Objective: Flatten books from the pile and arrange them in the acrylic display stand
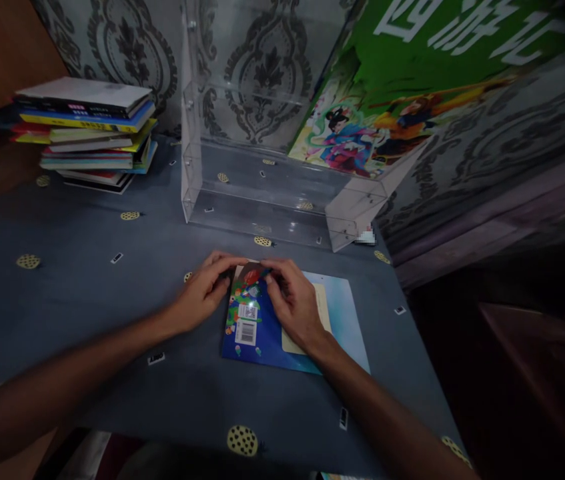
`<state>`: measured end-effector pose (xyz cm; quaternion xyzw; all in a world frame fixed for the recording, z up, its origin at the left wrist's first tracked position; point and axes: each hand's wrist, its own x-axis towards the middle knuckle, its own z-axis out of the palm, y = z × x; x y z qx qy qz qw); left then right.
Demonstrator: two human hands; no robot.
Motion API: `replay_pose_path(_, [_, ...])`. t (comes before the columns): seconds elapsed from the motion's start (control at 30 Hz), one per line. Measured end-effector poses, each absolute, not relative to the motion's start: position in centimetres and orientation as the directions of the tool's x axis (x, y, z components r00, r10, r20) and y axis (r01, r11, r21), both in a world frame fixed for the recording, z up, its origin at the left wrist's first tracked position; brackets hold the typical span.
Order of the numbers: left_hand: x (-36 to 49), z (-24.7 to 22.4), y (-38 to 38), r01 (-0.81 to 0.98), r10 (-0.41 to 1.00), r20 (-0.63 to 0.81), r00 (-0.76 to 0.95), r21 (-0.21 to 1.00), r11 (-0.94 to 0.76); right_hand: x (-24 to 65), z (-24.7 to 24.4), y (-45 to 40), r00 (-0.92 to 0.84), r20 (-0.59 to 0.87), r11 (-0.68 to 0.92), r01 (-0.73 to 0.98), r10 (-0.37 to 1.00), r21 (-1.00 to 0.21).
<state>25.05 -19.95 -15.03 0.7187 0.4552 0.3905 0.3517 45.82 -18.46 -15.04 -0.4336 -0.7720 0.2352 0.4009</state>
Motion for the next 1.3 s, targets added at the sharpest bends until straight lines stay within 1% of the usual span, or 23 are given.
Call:
replay_pose_path(0.1, [25.0,-14.7,-20.4,0.467,0.931,0.262,0.252,0.81,-0.355,45.8,-14.9,-18.6,-0.295,0.43,0.521,0.477,0.854,-0.708])
replay_pose_path(0.23, [24.8,-14.4,-20.8,0.534,0.905,0.296,0.306,0.733,-0.421,45.9,-14.6,-19.0,-0.33,0.46,0.566,0.481,0.824,-0.669])
replay_pose_path(0.43, [24.5,-14.9,-20.1,0.578,0.937,0.228,0.264,0.741,-0.343,46.2,-14.5,-19.4,-0.323,0.482,0.58,0.485,0.814,-0.655])
replay_pose_path(0.7, [24.8,-15.2,-18.4,0.625,0.939,0.18,0.293,0.707,-0.33,46.2,-14.5,-19.3,-0.314,0.484,0.576,0.479,0.817,-0.662])
replay_pose_path(0.97, [25.0,-15.1,-18.2,0.591,0.942,0.201,0.268,0.738,-0.326,46.1,-14.3,-19.3,-0.327,0.491,0.59,0.466,0.807,-0.659])
replay_pose_path(1.13, [25.1,-14.4,-18.3,0.534,0.93,0.236,0.283,0.766,-0.357,46.1,-14.4,-19.2,-0.325,0.508,0.603,0.453,0.798,-0.657])
replay_pose_path(1.2, [25.3,-14.2,-18.3,0.512,0.928,0.226,0.296,0.782,-0.354,46.1,-14.5,-19.2,-0.326,0.529,0.621,0.438,0.783,-0.649])
replay_pose_path(1.3, [25.6,-14.3,-18.4,0.461,0.942,0.171,0.289,0.837,-0.294,46.2,-14.6,-19.2,-0.323,0.548,0.635,0.425,0.772,-0.645])
